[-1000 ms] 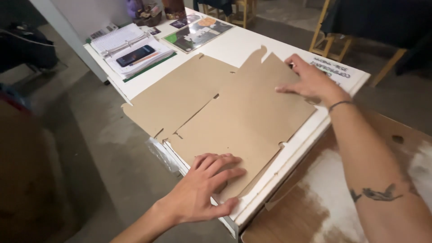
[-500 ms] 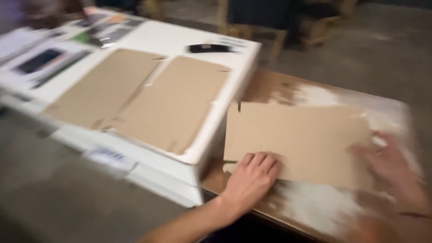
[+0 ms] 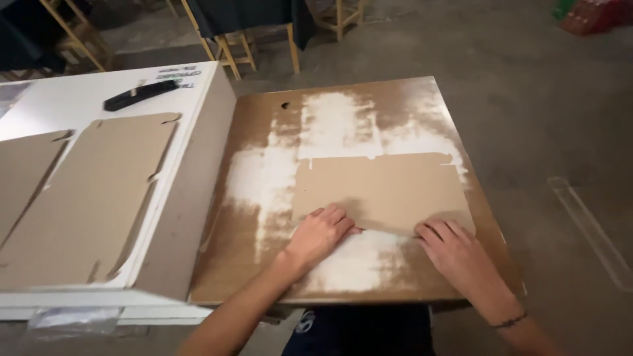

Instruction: The person assembles flat cardboard pieces into small rectangular boxes by hand. They fold the sides and tuck the flaps into slots to form the box structure, repeating the process for multiple units and stacking the finished boxes on a table.

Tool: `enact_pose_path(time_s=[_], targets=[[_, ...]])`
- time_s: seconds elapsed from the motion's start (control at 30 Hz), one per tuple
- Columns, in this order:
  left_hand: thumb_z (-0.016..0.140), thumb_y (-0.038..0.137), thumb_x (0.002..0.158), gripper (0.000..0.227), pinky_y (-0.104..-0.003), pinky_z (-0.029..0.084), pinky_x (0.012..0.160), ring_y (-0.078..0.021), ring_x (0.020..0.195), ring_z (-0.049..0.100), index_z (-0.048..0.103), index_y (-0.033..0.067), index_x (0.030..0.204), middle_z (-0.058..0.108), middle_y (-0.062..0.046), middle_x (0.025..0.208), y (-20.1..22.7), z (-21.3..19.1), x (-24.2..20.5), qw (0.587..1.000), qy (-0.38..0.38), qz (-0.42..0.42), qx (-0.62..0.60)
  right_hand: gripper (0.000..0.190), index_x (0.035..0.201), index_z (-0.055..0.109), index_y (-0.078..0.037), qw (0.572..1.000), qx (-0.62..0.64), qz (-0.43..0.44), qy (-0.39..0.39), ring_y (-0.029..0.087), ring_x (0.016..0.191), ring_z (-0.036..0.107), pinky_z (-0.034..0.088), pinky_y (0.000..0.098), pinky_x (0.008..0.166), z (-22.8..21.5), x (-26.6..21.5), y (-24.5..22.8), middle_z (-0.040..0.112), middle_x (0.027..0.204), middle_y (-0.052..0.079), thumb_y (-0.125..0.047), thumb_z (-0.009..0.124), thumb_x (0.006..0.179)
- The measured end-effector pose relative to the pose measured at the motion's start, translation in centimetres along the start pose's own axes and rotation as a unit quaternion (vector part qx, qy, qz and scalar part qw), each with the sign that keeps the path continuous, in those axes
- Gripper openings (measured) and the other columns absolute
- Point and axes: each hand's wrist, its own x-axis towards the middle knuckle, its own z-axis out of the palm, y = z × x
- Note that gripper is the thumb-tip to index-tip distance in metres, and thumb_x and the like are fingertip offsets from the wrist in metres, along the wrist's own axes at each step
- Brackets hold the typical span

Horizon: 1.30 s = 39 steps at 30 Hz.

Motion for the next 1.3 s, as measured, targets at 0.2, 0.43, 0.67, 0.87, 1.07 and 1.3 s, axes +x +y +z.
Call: enact_pose_path(time_s=[0.2,0.43,0.67,0.87,1.07,1.3], targets=[[0.068,0.042,0.097,0.032,-0.043,0.057,0.076,-0.0306,0.089,0.071,0.071,0.0118,0.107,0.073,-0.010,0.098,-2.9,-1.2,4.7,0.986,-0.095,-0.081,-0.109,0.029,0.110,0.070,-0.017,0.990,0.065,0.099,-0.082,0.025,0.097,0.068,0.056,0.0385,0.080,0.9,3.7,4.2,0.072,0.102,0.002,-0.033,0.070,0.086],[0.069,0.033,0.090,0.034,-0.044,0.052,0.091,-0.0324,0.107,0.066,0.070,0.0174,0.120,0.071,-0.013,0.124,-1.7,-2.1,5.9,0.982,-0.088,-0.092,-0.136,0.050,0.124,0.069,-0.013,0.955,0.155,0.224,-0.114,0.031,0.092,0.065,0.053,0.0425,0.074,-0.9,5.8,3.0,0.065,0.106,0.009,-0.039,0.074,0.082],[0.061,0.016,0.094,0.044,-0.041,0.040,0.123,-0.0244,0.141,0.055,0.065,0.0124,0.138,0.063,-0.007,0.149,4.4,3.5,2.9,0.998,-0.013,0.058,0.006,0.019,0.105,0.073,-0.017,0.992,0.044,0.115,-0.013,0.025,0.112,0.065,0.048,0.0387,0.098,1.7,0.2,1.1,0.070,0.111,0.002,-0.028,0.066,0.090],[0.063,0.026,0.095,0.049,-0.046,0.040,0.112,-0.0328,0.132,0.056,0.062,0.0007,0.137,0.061,-0.018,0.142,2.0,-1.9,-3.0,0.974,0.010,-0.228,0.004,0.041,0.127,0.070,-0.010,0.990,-0.065,0.112,0.054,0.020,0.126,0.062,0.043,0.0494,0.111,-0.2,-2.7,-1.7,0.068,0.135,0.005,-0.036,0.056,0.098],[0.065,0.039,0.094,0.055,-0.051,0.047,0.091,-0.0391,0.104,0.061,0.060,0.0083,0.139,0.065,-0.022,0.112,1.9,-3.8,0.4,0.957,-0.012,-0.276,0.090,0.043,0.131,0.066,-0.013,0.982,-0.081,0.171,0.012,0.025,0.130,0.059,0.041,0.0506,0.111,0.9,-1.9,-2.7,0.066,0.138,0.006,-0.040,0.050,0.102],[0.072,0.021,0.090,0.031,-0.048,0.058,0.094,-0.0270,0.095,0.071,0.065,0.0130,0.119,0.070,-0.014,0.105,0.1,-1.3,0.1,0.827,0.070,-0.438,-0.346,0.059,0.142,0.053,-0.022,0.979,-0.116,0.157,-0.061,0.041,0.133,0.044,0.030,0.0711,0.109,3.1,-1.7,0.9,0.049,0.142,0.019,-0.052,0.049,0.092]])
